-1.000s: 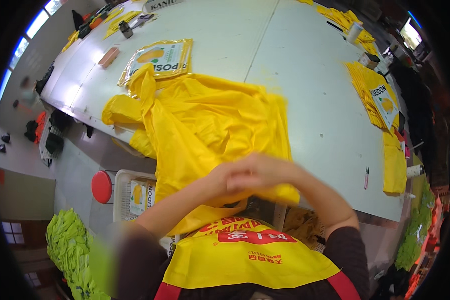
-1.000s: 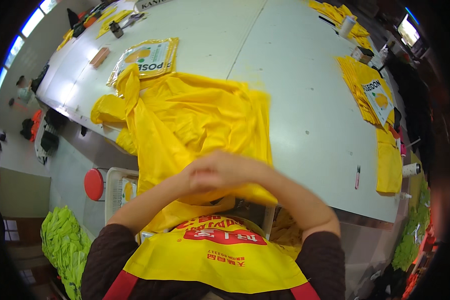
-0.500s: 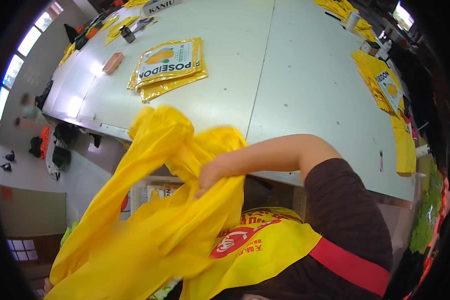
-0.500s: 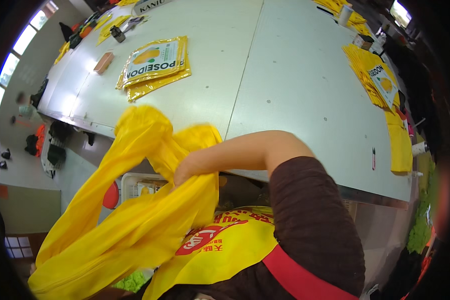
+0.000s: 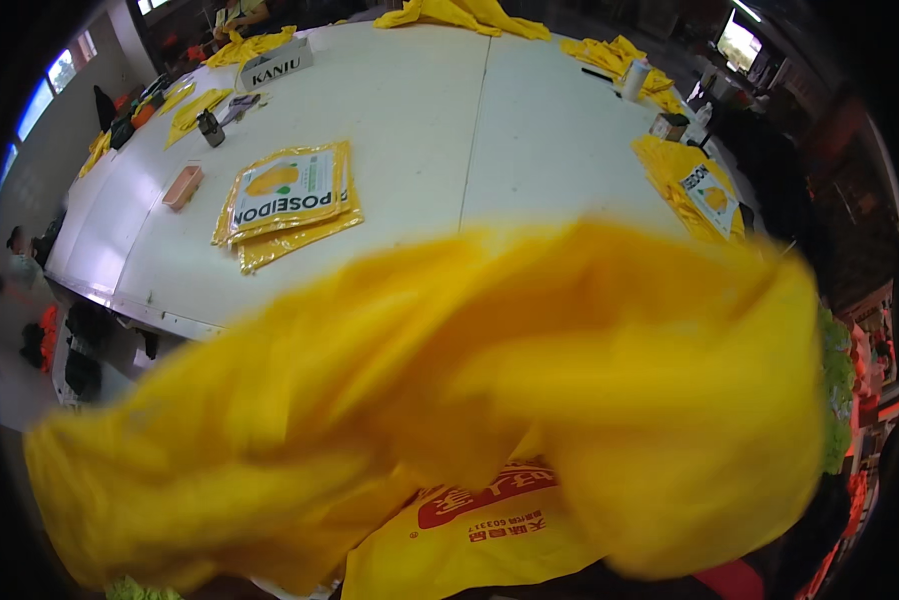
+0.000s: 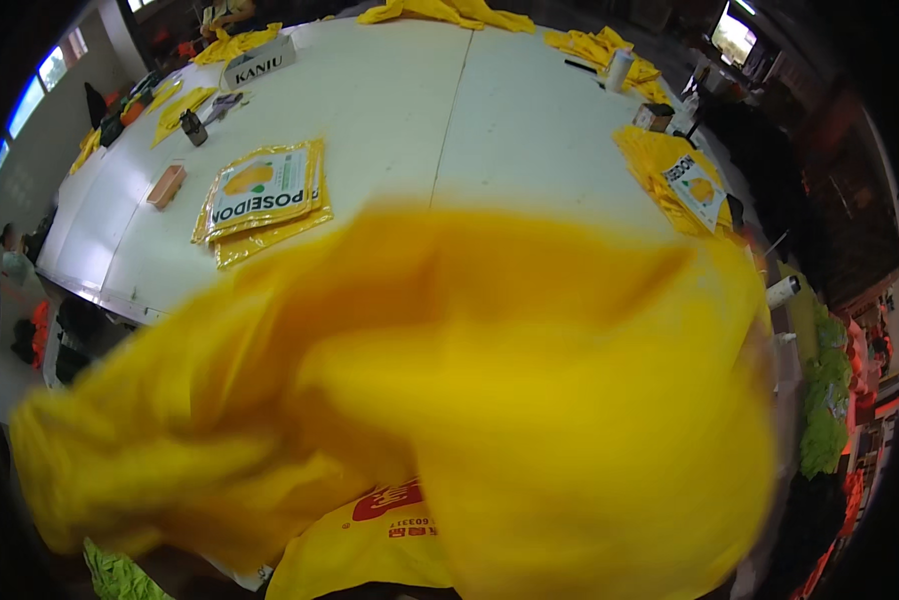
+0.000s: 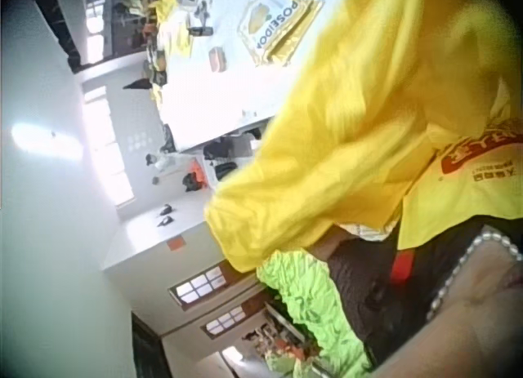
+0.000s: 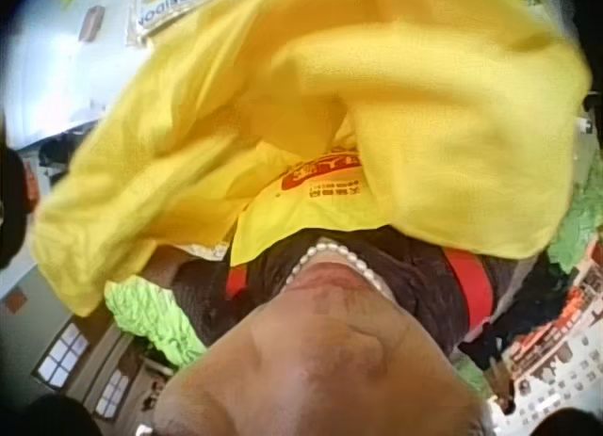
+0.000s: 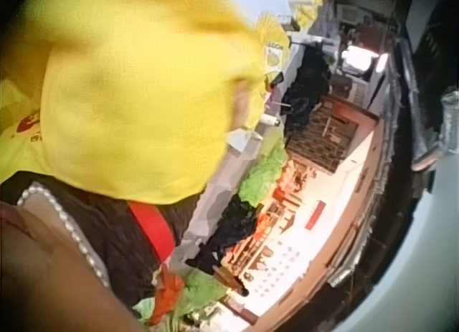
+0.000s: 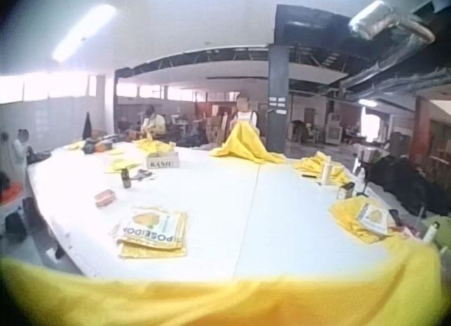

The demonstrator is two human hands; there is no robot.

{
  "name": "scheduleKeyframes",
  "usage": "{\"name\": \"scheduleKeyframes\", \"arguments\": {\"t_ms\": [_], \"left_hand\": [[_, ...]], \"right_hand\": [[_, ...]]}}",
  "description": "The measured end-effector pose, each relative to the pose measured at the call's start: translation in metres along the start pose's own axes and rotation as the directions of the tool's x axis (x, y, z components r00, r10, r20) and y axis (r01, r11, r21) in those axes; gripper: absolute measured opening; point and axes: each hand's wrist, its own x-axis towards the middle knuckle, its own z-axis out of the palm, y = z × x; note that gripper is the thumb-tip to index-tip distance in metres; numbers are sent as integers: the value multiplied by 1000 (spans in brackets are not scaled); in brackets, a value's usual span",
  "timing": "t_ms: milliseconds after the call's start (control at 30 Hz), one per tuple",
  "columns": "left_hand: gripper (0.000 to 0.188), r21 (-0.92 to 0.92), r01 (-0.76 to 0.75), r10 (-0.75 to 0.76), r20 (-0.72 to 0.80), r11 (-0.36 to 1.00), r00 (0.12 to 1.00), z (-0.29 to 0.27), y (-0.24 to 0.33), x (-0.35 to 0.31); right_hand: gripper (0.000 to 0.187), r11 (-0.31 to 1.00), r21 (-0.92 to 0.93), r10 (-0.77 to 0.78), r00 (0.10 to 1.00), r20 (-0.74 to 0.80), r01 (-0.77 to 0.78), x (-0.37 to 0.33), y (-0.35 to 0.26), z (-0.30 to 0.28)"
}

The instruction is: The person folds a yellow raincoat on a table, aligns the edges, and places it into a plastic packaging bag. The person then places the packaged item into a white basket.

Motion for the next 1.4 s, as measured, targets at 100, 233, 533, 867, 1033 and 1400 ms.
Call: {"name": "scheduleKeyframes", "arguments": {"t_ms": [100, 233, 533, 867, 1033, 1400], "left_hand": [[48, 12, -45, 45, -75, 999, 996, 8, 24, 63], [51, 35, -50, 56, -209, 998, 976, 50, 42, 144], [60, -271, 64, -74, -27, 960, 997, 356, 129, 26], [75, 187, 401, -441, 305, 897, 844, 464, 206, -120], [74, 189, 382, -421, 268, 905, 867, 474, 183, -100], [62, 83, 332, -342, 201, 940, 918, 459, 146, -125]], "right_hand": [[26, 946, -244, 57, 853, -519, -212, 0, -17, -88], [31, 918, -284, -88, 558, -825, -276, 61, 11, -237], [45, 442, -601, -194, 583, -789, -666, -112, 278, -195], [66, -230, 79, 219, -131, -967, -970, -372, 375, -37], [58, -243, 87, 326, -166, -931, -966, -325, 350, -108], [37, 699, 228, 493, 226, -840, -677, -175, 358, -51]]}}
